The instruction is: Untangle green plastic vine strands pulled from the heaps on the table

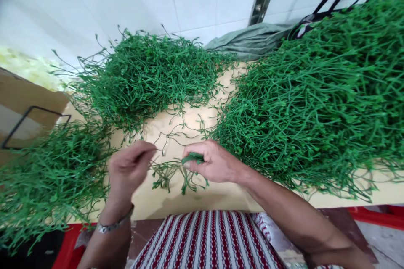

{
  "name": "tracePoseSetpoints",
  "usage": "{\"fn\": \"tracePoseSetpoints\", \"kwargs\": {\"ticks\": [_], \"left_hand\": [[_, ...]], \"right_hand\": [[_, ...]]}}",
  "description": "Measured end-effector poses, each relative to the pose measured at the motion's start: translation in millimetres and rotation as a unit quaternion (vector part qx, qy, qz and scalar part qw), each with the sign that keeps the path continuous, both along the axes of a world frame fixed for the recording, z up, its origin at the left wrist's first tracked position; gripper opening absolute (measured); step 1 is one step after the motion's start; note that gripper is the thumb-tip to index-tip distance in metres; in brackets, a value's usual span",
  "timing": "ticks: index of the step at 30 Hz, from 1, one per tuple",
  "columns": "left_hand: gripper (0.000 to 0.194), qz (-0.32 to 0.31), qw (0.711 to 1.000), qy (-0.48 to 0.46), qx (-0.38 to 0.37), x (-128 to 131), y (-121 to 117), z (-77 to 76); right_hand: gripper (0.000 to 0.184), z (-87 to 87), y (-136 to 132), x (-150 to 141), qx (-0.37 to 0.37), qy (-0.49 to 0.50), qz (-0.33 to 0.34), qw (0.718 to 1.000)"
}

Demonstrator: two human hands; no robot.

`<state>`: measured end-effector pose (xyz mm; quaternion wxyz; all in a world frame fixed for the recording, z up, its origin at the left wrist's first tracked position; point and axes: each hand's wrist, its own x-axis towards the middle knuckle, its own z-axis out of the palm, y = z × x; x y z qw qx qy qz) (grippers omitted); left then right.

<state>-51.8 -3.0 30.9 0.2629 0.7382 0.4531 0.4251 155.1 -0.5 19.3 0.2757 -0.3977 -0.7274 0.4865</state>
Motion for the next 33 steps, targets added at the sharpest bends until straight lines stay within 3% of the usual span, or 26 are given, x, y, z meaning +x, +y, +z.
{"fn": "tracePoseSetpoints", "kwargs": {"ticks": [2, 5, 8, 10, 13, 16, 19, 25, 33], "left_hand": [[0.013, 0.021, 0.998, -0.048, -0.025, -1, 1, 1.6], [0.009, -0.049, 0.990, -0.080, -0.104, 5, 3, 1.6], [0.006, -0.031, 0.974, -0.160, -0.158, 14, 4, -5.0], [0.006, -0.021, 0.962, -0.200, -0.187, 18, 4, -11.8], [0.006, -0.017, 0.948, -0.233, -0.217, 22, 2, -21.9], [0.004, -0.002, 0.936, -0.273, -0.223, 26, 0, -28.1], [0.003, 0.001, 0.931, -0.288, -0.225, 31, -4, -29.4], [0.004, -0.008, 0.935, -0.307, -0.179, 40, -13, -28.8], [0.008, 0.002, 0.900, -0.361, -0.245, 43, -17, -37.0]], "right_hand": [[0.012, 1.8, 1, 4, -0.001, 0.017, -0.023, 1.000], [0.008, 4.6, 5, 7, 0.050, 0.006, -0.042, 0.998], [0.006, 7.1, 7, 7, 0.121, 0.036, -0.046, 0.991], [0.007, 7.4, 6, 6, 0.127, 0.079, -0.050, 0.988], [0.007, 3.2, 3, 2, 0.026, 0.150, -0.049, 0.987], [0.009, -5.9, 1, -3, -0.096, 0.215, -0.070, 0.969], [0.011, -11.8, 1, -6, -0.140, 0.225, -0.083, 0.961], [0.007, -8.5, 1, -16, -0.040, 0.089, -0.098, 0.990], [0.010, -22.9, -2, -22, -0.007, 0.115, -0.118, 0.986]]}}
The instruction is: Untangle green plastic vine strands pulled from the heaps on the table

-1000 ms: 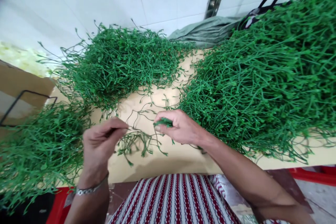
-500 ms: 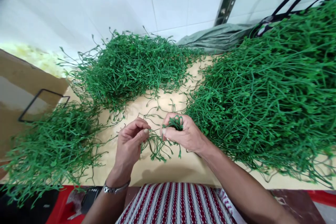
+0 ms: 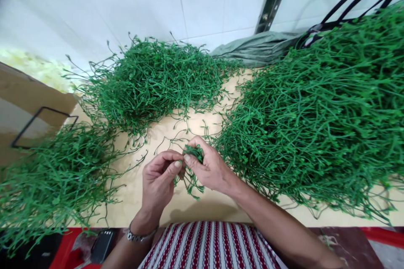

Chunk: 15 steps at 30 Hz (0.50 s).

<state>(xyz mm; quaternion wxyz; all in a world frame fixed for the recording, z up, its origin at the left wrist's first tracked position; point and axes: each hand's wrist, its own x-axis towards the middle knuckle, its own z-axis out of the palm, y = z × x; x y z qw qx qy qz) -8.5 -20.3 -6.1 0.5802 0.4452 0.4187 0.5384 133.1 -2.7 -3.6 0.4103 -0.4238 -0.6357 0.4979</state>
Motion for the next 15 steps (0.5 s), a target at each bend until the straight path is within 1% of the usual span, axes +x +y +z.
{"fn": "tracePoseSetpoints", "kwargs": {"ticks": [3, 5, 8, 10, 12, 15], "left_hand": [[0.007, 0.005, 1.000, -0.020, -0.015, 0, 0, 0.5], [0.008, 0.007, 0.999, -0.027, -0.023, 0, 1, 2.5], [0.010, 0.008, 0.999, -0.033, -0.033, 0, 3, 8.1], [0.009, 0.018, 0.999, -0.032, -0.041, -1, 4, 12.6], [0.007, 0.034, 0.997, -0.034, -0.052, -2, 4, 16.4], [0.006, 0.049, 0.995, -0.047, -0.070, -5, 4, 19.3]], "right_hand": [[0.010, -0.5, 1, -2, -0.005, -0.034, -0.032, 0.999], [0.011, 2.2, 2, -3, -0.029, -0.042, -0.039, 0.998], [0.017, 9.3, 4, -1, -0.073, -0.008, -0.034, 0.997], [0.019, 14.2, 5, 2, -0.084, 0.019, -0.035, 0.996], [0.018, 17.7, 7, 7, -0.070, 0.027, -0.054, 0.996], [0.016, 19.3, 7, 13, -0.036, 0.000, -0.078, 0.996]]}}
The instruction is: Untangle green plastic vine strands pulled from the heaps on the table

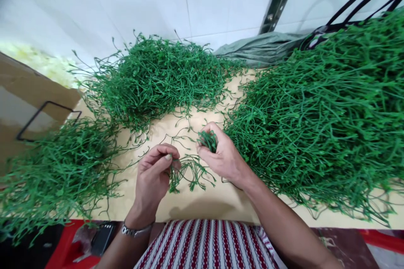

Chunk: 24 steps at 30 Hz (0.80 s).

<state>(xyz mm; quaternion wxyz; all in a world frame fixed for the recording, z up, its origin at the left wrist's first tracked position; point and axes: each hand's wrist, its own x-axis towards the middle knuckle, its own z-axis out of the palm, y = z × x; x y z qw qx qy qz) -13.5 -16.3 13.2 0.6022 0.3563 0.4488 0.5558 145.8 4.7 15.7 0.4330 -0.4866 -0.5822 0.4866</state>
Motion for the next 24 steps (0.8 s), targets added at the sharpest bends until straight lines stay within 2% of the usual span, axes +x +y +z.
{"fn": "tracePoseSetpoints", "kwargs": {"ticks": [4, 8, 15, 19, 20, 21, 24], "left_hand": [[0.004, 0.003, 1.000, 0.002, 0.024, -2, 0, -2.1], [0.001, 0.002, 0.998, 0.043, 0.053, -5, 3, -7.6], [0.003, -0.015, 0.993, 0.084, 0.079, -9, 5, -9.9], [0.003, -0.031, 0.992, 0.084, 0.090, -9, 5, -9.9], [0.003, -0.033, 0.992, 0.082, 0.090, -9, 6, -10.2], [0.003, -0.032, 0.992, 0.079, 0.090, -9, 6, -10.4], [0.002, -0.021, 0.995, 0.058, 0.081, -7, 7, -10.4]], "right_hand": [[0.021, -0.3, -2, 0, 0.018, -0.061, 0.033, 0.997], [0.024, 2.4, -4, -6, 0.050, -0.136, 0.074, 0.987], [0.030, 1.3, -2, -3, 0.104, -0.263, 0.085, 0.955], [0.056, 0.0, -2, 0, 0.102, -0.257, 0.125, 0.953], [0.057, 0.0, -2, 0, 0.101, -0.248, 0.135, 0.954], [0.053, 0.1, -2, -1, 0.105, -0.239, 0.144, 0.955], [0.026, 0.3, -1, -3, 0.139, -0.209, 0.144, 0.957]]}}
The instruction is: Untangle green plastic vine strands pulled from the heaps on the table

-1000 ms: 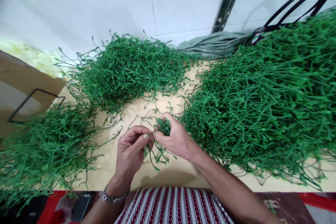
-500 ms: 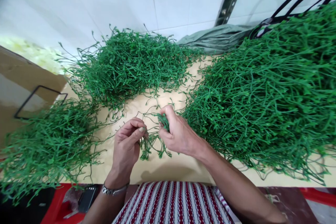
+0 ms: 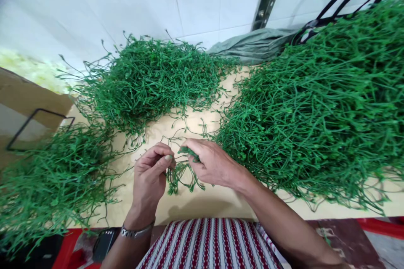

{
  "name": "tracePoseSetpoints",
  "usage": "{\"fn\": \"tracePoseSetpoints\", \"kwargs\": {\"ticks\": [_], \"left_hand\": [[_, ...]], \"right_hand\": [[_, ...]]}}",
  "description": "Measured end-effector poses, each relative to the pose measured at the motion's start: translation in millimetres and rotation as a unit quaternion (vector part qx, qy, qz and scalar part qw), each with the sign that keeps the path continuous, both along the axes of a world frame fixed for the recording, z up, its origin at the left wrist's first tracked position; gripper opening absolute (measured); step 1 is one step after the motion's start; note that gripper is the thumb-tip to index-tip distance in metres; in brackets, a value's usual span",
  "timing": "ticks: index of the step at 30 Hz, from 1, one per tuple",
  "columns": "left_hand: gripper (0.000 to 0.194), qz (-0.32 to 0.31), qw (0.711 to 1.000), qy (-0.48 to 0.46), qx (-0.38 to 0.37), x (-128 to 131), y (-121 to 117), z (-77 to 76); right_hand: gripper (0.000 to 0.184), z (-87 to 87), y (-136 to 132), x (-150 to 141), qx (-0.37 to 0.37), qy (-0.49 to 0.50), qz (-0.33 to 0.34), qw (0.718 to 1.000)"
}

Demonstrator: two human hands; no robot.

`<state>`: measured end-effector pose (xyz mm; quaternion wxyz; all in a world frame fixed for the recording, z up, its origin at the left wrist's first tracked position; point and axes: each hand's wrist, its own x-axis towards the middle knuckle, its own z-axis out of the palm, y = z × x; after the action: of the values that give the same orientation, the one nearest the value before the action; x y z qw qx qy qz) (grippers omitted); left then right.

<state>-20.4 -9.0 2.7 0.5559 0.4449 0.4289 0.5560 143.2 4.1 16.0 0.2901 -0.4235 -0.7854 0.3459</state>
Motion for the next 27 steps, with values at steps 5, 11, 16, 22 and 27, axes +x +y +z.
{"fn": "tracePoseSetpoints", "kwargs": {"ticks": [5, 11, 16, 22, 27], "left_hand": [[0.003, 0.013, 0.999, -0.034, -0.013, 8, 2, 1.8], [0.008, 0.059, 0.997, -0.054, -0.005, 17, 4, -2.3], [0.011, 0.101, 0.994, -0.045, 0.020, 22, 6, -8.0], [0.007, 0.063, 0.995, -0.077, -0.004, 25, 5, -5.3], [0.020, -0.026, 0.997, -0.061, -0.046, 7, 6, 9.2]], "right_hand": [[0.015, -3.0, 0, -7, -0.015, 0.055, -0.044, 0.997], [0.014, -11.2, -4, -17, -0.049, 0.054, -0.038, 0.997], [0.008, -17.6, -8, -23, -0.076, 0.075, -0.034, 0.994], [0.004, -23.1, -9, -26, -0.046, 0.079, -0.073, 0.993], [0.009, -22.6, -4, -16, -0.084, 0.113, -0.032, 0.990]]}}
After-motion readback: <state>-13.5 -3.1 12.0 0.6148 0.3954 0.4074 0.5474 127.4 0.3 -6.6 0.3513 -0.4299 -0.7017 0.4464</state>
